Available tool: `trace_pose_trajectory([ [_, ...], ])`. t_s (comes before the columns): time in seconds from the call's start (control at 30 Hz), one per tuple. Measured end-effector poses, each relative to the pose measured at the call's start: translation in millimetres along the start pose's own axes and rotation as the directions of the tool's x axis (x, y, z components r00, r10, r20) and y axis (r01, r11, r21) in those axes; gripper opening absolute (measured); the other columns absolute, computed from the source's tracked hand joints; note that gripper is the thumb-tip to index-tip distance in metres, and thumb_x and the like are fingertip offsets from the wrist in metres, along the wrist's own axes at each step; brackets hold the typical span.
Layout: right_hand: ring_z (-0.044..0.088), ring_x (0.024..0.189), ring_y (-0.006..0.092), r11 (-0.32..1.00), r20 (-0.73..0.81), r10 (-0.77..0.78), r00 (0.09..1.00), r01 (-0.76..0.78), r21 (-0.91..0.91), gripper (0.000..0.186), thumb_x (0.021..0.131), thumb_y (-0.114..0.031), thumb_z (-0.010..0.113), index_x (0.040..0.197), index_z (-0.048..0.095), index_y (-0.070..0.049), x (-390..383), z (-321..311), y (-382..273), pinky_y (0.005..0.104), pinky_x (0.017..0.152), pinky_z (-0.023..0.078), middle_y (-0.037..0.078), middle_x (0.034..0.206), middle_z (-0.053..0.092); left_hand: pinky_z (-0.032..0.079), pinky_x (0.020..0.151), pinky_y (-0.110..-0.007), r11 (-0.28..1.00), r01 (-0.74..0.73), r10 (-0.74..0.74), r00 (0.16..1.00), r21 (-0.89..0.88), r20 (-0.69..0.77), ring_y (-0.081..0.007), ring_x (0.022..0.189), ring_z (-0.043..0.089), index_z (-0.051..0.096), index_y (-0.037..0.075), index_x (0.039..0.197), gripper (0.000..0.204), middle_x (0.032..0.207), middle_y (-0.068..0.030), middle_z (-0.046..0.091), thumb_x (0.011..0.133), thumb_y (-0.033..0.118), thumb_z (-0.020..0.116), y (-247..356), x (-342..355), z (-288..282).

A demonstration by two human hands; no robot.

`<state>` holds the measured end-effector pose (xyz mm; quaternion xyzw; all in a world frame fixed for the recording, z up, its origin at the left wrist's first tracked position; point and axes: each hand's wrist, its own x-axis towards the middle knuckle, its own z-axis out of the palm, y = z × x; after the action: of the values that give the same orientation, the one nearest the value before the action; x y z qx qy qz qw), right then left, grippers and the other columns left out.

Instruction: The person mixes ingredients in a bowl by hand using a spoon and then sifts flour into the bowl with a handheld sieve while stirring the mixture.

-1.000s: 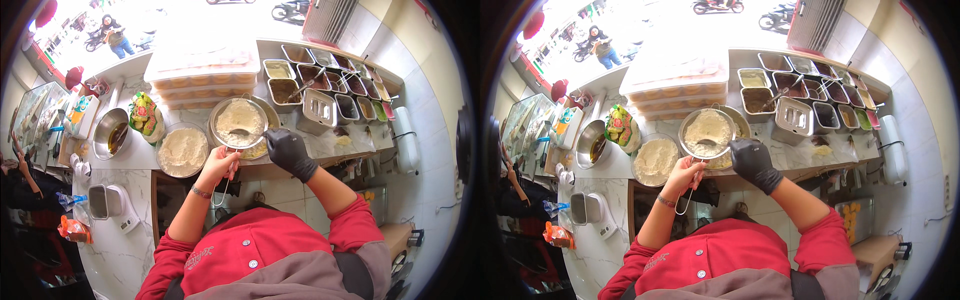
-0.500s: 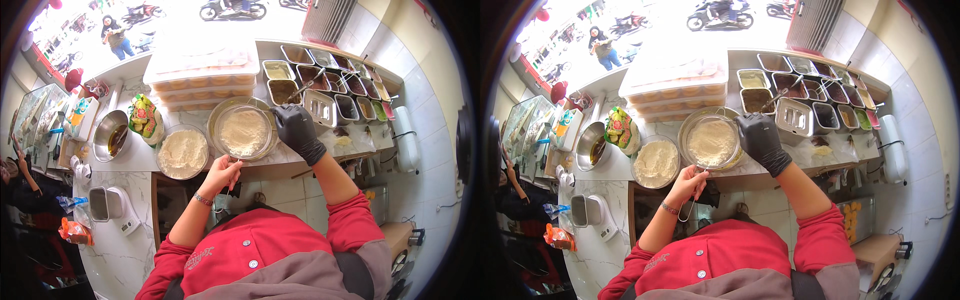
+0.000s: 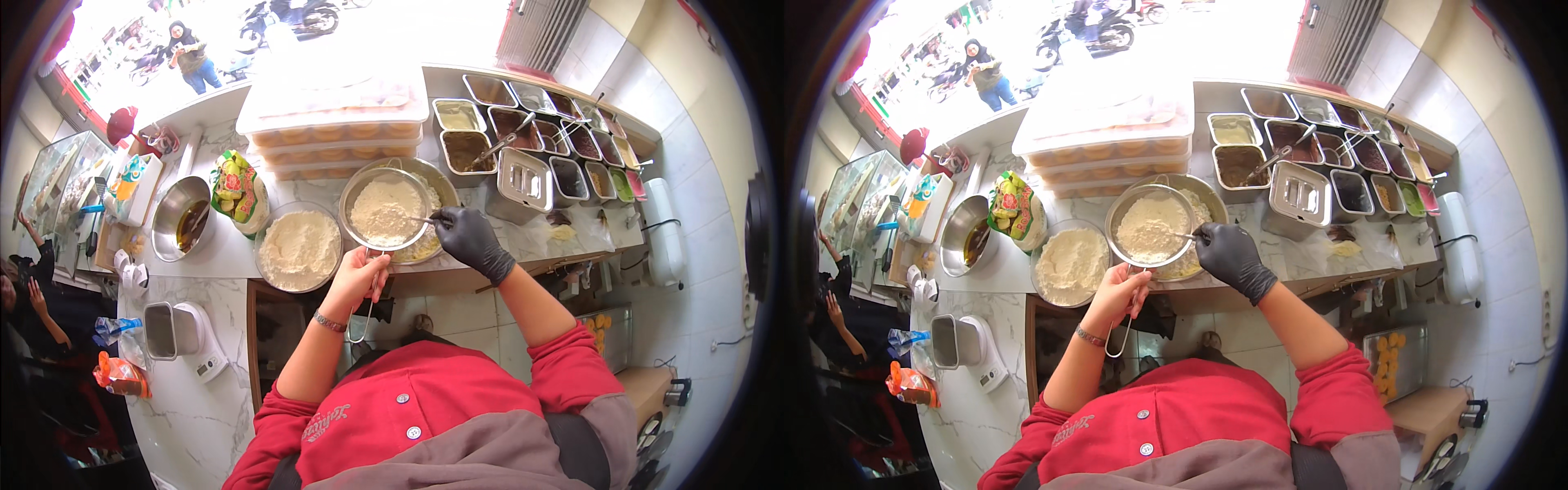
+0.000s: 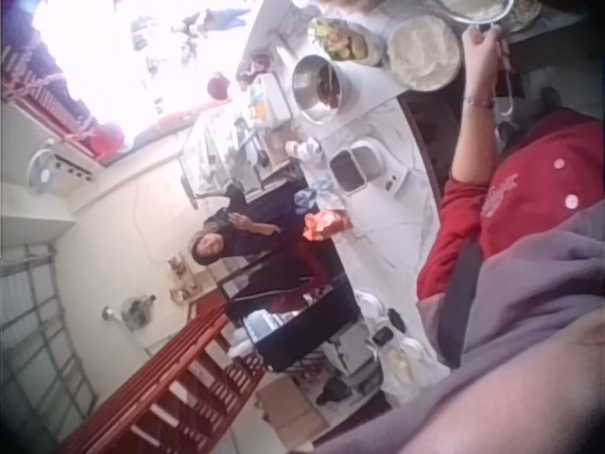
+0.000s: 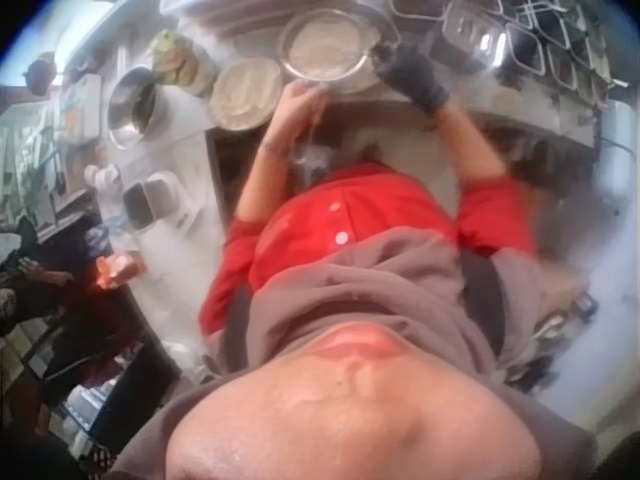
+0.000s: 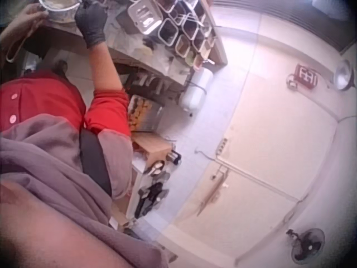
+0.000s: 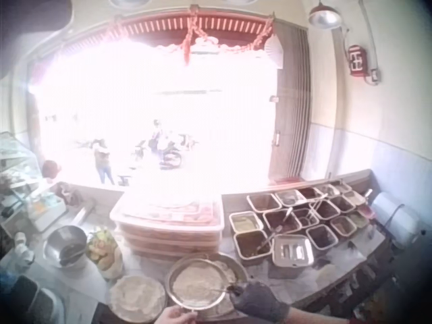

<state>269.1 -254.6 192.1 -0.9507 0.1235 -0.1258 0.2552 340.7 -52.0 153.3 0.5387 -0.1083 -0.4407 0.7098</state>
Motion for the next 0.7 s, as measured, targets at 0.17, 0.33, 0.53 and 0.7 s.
trace_pose_trajectory([
  [0.17,0.058,0.062,0.0297,0.974,-0.183,-0.219,0.959,0.203,-0.103,0.012,0.074,-0.015,0.053,0.077,0.06,-0.006,-7,-3,-18,0.0392,0.057,0.047,0.014,0.068,0.058,0.027,0.029,-0.018,0.999,-0.015,0.012,0.998,0.047,0.057,-0.0074,0.032,0.041,0.05,0.001,0.092,0.013,0.052,-0.0019,0.049,0.085,0.012,0.051,9,3,0],
  [0.33,0.058,0.063,0.0289,0.96,-0.234,-0.23,0.944,0.182,-0.212,0.009,0.073,-0.012,0.052,0.074,0.058,-0.005,2,6,2,0.0389,0.056,0.046,0.013,0.065,0.057,0.029,0.028,-0.02,0.999,0.023,-0.024,1.0,0.046,0.018,-0.0085,0.031,0.039,0.05,-0.001,0.089,0.012,0.05,-0.0031,0.048,0.084,0.009,0.052,15,1,8],
  [0.53,0.057,0.062,0.0287,0.971,-0.059,-0.188,0.98,0.176,-0.162,0.008,0.073,-0.012,0.053,0.073,0.057,-0.005,-16,1,-18,0.0392,0.056,0.045,0.013,0.065,0.056,0.03,0.028,-0.019,0.998,0.034,-0.035,0.999,0.043,0.024,-0.0085,0.031,0.039,0.05,-0.001,0.088,0.012,0.051,-0.003,0.048,0.083,0.009,0.053,16,2,1],
  [0.7,0.056,0.065,0.0271,0.92,-0.163,-0.319,0.934,0.263,-0.289,0.007,0.073,-0.012,0.053,0.073,0.056,-0.006,14,-9,-1,0.0374,0.057,0.045,0.012,0.066,0.056,0.03,0.028,-0.019,0.996,0.068,-0.069,0.997,0.05,0.016,-0.0083,0.031,0.039,0.051,0.0,0.086,0.011,0.052,-0.003,0.048,0.083,0.009,0.054,18,1,6],
])
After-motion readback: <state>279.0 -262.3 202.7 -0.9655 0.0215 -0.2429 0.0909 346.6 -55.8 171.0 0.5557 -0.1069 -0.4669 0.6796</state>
